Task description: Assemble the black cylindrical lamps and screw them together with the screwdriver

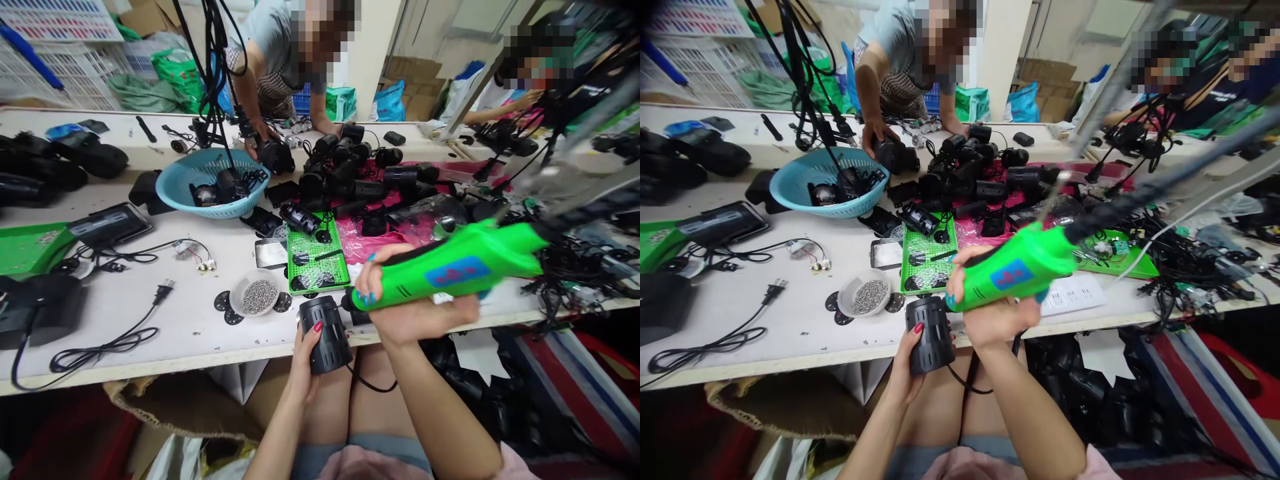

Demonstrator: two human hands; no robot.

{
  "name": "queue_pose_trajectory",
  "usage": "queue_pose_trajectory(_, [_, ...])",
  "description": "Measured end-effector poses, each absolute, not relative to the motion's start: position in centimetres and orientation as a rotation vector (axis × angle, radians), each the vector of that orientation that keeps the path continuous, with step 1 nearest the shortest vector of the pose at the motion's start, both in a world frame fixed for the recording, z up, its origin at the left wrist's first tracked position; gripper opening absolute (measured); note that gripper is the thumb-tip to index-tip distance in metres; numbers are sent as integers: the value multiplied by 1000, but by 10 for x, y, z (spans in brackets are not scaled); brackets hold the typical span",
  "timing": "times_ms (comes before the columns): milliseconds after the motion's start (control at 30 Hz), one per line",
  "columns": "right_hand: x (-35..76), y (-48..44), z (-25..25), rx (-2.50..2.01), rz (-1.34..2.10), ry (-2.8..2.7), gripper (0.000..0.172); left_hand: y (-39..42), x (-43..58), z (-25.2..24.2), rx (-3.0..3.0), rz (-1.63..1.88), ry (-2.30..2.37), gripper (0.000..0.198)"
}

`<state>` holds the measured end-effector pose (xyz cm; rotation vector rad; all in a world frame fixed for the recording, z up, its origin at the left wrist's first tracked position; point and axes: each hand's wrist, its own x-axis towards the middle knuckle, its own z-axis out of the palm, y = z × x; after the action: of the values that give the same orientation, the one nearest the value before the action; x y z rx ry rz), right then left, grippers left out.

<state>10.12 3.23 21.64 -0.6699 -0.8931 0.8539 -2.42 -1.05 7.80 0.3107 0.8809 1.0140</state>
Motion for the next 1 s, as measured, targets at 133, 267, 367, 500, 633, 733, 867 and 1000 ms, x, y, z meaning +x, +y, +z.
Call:
queue_pose_trajectory(133, [114,16,220,-617,719,-914,55,-14,-28,73,320,1002,885,67])
queue_pose_trajectory(267, [117,10,217,-694,691,-899,60,-16,-32,68,320,989,864,76])
queue_pose_trajectory(367, [117,13,213,-695,664,-857,60,-18,-35,68,302,989,842,81])
queue_pose_trajectory(500, [115,17,209,-678,693,-858,58,-20,-37,66,269,994,809,78])
queue_pose_trajectory(633, [117,16,202,-663,660,-852,52,-22,-36,58,307,1012,838,76])
queue_pose_trajectory(733, [129,13,190,-594,702,-907,47,-23,-35,54,304,1004,883,73])
queue_pose_trajectory(867, [147,12,173,-670,903,-915,46,-23,-35,55,309,991,894,66])
queue_pose_trajectory(1000, [150,19,168,-747,1028,-856,47,-22,-34,61,300,986,884,60])
